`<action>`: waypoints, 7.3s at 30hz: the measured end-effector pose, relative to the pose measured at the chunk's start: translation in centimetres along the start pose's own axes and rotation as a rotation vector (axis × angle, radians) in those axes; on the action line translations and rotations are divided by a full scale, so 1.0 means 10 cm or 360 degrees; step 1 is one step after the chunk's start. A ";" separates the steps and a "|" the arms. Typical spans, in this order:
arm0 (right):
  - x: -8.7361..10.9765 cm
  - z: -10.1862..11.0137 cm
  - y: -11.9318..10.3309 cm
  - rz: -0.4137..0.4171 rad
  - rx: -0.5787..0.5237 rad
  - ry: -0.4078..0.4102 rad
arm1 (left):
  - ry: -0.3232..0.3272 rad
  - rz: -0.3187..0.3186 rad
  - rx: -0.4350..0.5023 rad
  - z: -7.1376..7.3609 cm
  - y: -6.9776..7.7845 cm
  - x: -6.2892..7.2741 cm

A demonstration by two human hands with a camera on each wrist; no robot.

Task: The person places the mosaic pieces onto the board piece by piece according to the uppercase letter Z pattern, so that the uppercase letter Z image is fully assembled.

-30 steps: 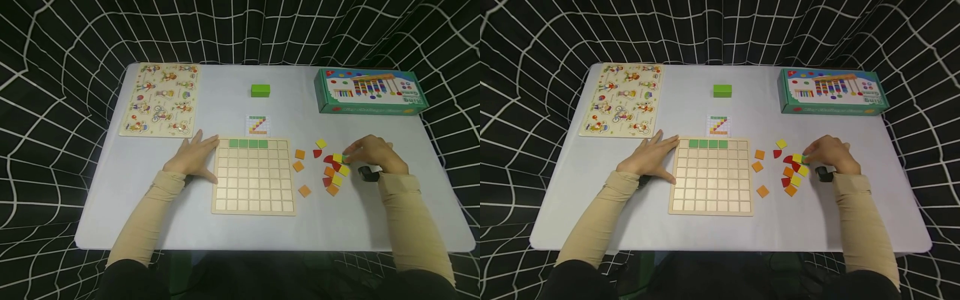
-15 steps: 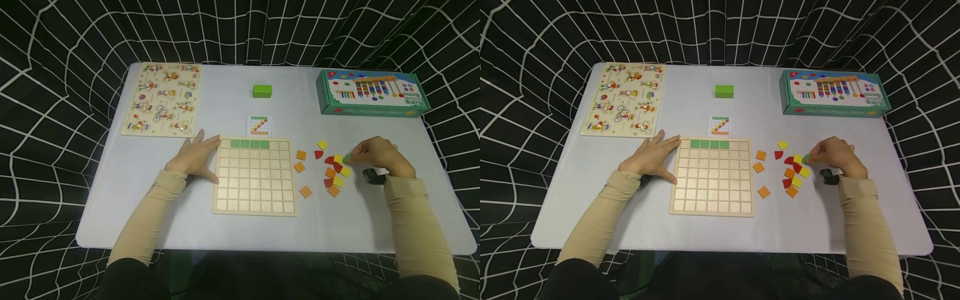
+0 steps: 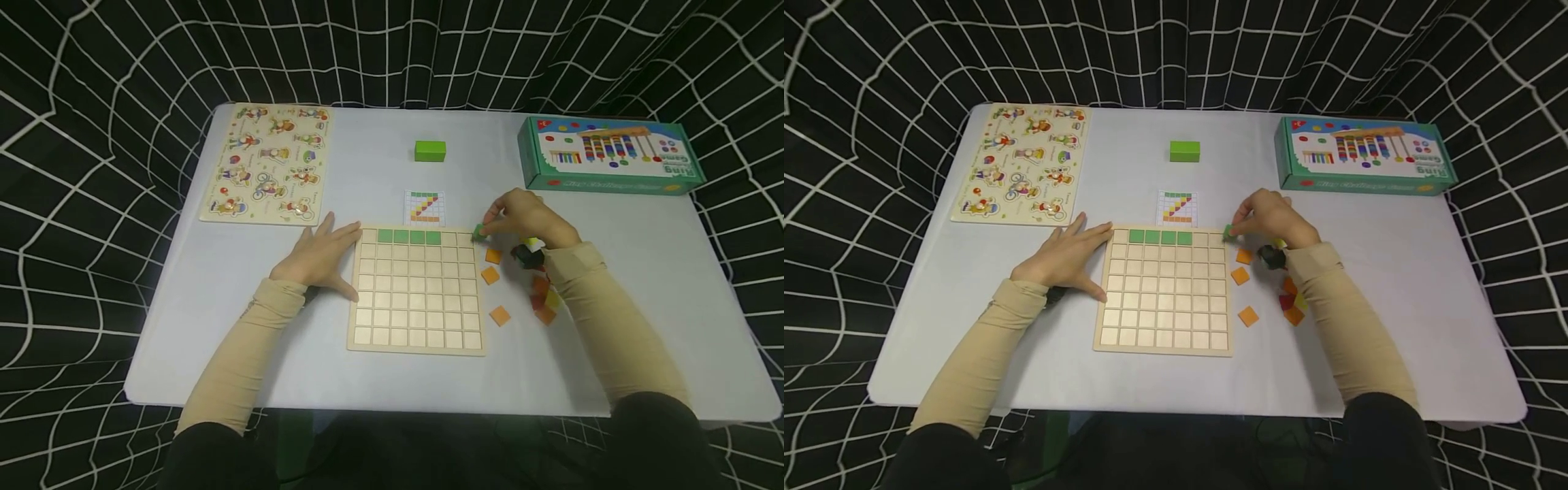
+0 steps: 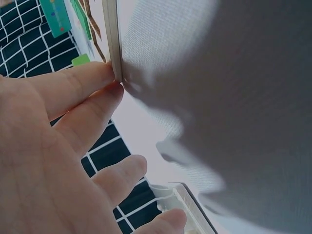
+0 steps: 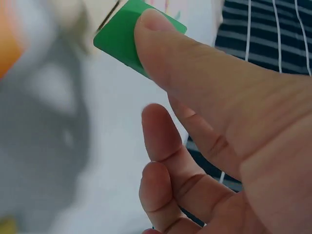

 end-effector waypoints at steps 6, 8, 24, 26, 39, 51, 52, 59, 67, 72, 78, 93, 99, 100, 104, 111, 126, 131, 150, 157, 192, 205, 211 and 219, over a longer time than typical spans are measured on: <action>-0.24 -0.14 -0.28 0.0131 -0.0001 -0.0062 | 0.0011 0.0004 0.0003 -0.01 -0.01 0.00; -0.28 -0.19 -0.33 0.0162 -0.0001 -0.0077 | 0.0008 0.0012 -0.0006 -0.01 -0.02 -0.01; -0.30 -0.40 -0.36 0.0149 -0.0011 -0.0008 | 0.0025 -0.0005 -0.0069 -0.04 -0.02 0.00; -0.26 -0.36 -0.33 0.0143 -0.0047 0.0048 | 0.0034 -0.0008 -0.0073 -0.04 -0.02 -0.01; 0.19 -0.01 0.41 -0.0193 -0.0150 0.0152 | 0.0037 -0.0013 -0.0070 -0.01 -0.02 -0.01; 0.66 0.08 0.96 -0.0456 -0.0177 0.0048 | 0.0023 -0.0019 -0.0040 -0.02 -0.01 -0.02; 0.70 0.08 1.00 -0.0464 -0.0173 0.0044 | 0.0024 -0.0021 -0.0042 -0.02 -0.02 -0.02; 0.83 0.02 1.14 -0.0514 -0.0154 -0.0034 | 0.0024 -0.0021 -0.0046 -0.01 -0.03 -0.02; 0.68 -0.11 0.91 -0.0384 -0.0119 0.0032 | 0.0030 -0.0018 -0.0012 -0.01 -0.04 0.01; 0.53 -0.18 0.72 -0.0224 -0.0033 0.0076 | 0.0023 -0.0022 -0.0001 -0.04 -0.05 0.00; 0.42 -0.25 0.65 -0.0212 0.0074 0.0073 | 0.0026 -0.0034 -0.0009 -0.06 -0.04 -0.02; 0.28 -0.15 0.14 0.0058 -0.0063 0.0077 | 0.0020 -0.0016 -0.0025 -0.03 -0.04 0.00; 0.10 -0.31 -0.24 0.0250 0.0038 0.0041 | 0.0014 -0.0016 -0.0015 -0.01 -0.03 -0.01; 0.07 -0.34 -0.29 0.0275 0.0046 0.0024 | 0.0012 -0.0016 -0.0013 -0.01 -0.02 -0.02; 0.00 -0.42 -0.40 0.0276 0.0049 -0.0027 | 0.0008 -0.0007 -0.0007 0.00 0.00 -0.03; 0.00 -0.49 -0.43 0.0184 0.0079 0.0052 | -0.0001 0.0006 -0.0007 0.01 0.02 -0.03; 0.08 -0.54 -0.40 0.0261 0.0135 0.0060 | -0.0004 0.0008 0.0009 0.03 0.00 0.00; 0.05 -0.54 -0.37 0.0330 0.0188 0.0052 | 0.0000 0.0002 0.0020 0.02 -0.01 0.00; 0.19 0.02 0.36 0.0059 0.0063 0.0225 | -0.0001 -0.0003 0.0022 0.02 -0.02 0.00; 0.24 0.09 0.69 -0.0148 0.0100 0.0040 | 0.0000 -0.0005 0.0037 0.01 -0.03 0.00; -0.04 -0.43 -0.47 0.0146 -0.0096 -0.0008 | 0.0001 -0.0013 0.0079 0.00 -0.03 0.00; -0.04 -0.62 -0.60 0.0214 0.0008 0.0053 | -0.0005 -0.0017 0.0088 0.01 -0.01 0.00; -0.01 -0.60 -0.57 0.0279 0.0055 0.0119 | -0.0012 -0.0019 0.0078 0.00 -0.02 0.00; 0.10 -0.42 -0.36 0.0203 -0.0017 0.0163 | -0.0023 -0.0025 0.0036 0.02 -0.04 0.00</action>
Point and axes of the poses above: each hand's wrist, its own x-axis away from the middle knuckle, its own z-axis out of the back of the hand, y = z × x, the point moved 2 cm from there along -x, towards the middle knuckle
